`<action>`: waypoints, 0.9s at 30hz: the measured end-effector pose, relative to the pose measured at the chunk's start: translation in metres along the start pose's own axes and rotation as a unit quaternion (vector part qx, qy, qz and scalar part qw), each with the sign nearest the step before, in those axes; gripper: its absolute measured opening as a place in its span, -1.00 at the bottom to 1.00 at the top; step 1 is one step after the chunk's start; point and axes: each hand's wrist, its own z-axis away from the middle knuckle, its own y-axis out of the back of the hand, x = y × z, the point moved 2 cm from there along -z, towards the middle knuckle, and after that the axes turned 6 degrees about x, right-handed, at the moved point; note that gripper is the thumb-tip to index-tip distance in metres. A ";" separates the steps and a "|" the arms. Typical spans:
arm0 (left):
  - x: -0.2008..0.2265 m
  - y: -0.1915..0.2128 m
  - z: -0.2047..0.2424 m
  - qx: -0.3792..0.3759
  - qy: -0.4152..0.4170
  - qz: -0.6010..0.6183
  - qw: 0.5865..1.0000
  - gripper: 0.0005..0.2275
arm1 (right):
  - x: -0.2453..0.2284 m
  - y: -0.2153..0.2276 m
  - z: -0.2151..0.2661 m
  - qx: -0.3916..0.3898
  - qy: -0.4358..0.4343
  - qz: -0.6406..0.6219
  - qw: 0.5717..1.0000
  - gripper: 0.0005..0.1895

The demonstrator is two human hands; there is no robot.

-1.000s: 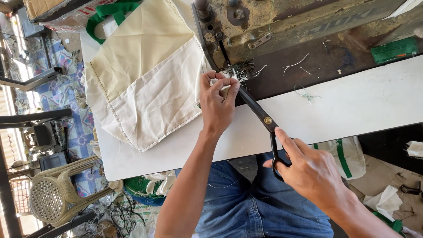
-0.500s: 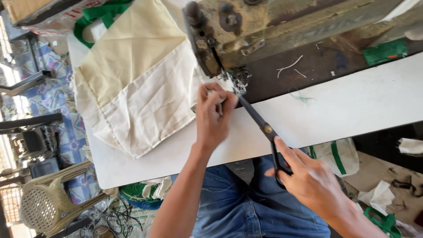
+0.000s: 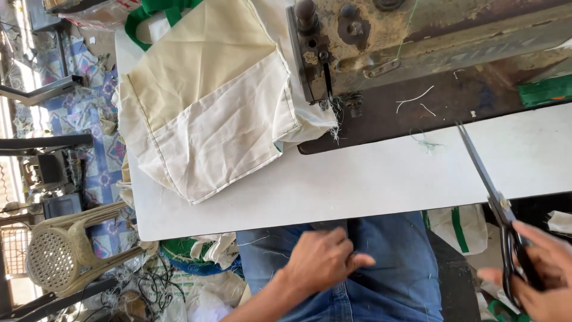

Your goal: The person is preparing a tote bag for sewing by aligning the fabric edges and trimming loose threads with scissors at a sewing station.

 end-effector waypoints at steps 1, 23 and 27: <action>-0.009 0.016 -0.021 0.001 -0.001 0.001 1.000 -0.41 | -0.028 0.010 -0.008 0.001 0.000 0.001 1.000 0.25; -0.125 0.095 -0.130 0.225 -0.145 -0.159 0.950 -0.86 | -0.072 -0.013 -0.167 0.193 0.398 0.220 0.869 -0.63; -0.141 0.082 -0.130 0.232 -0.022 -0.054 0.971 -0.84 | -0.131 -0.025 -0.114 0.266 0.503 0.194 0.799 -0.64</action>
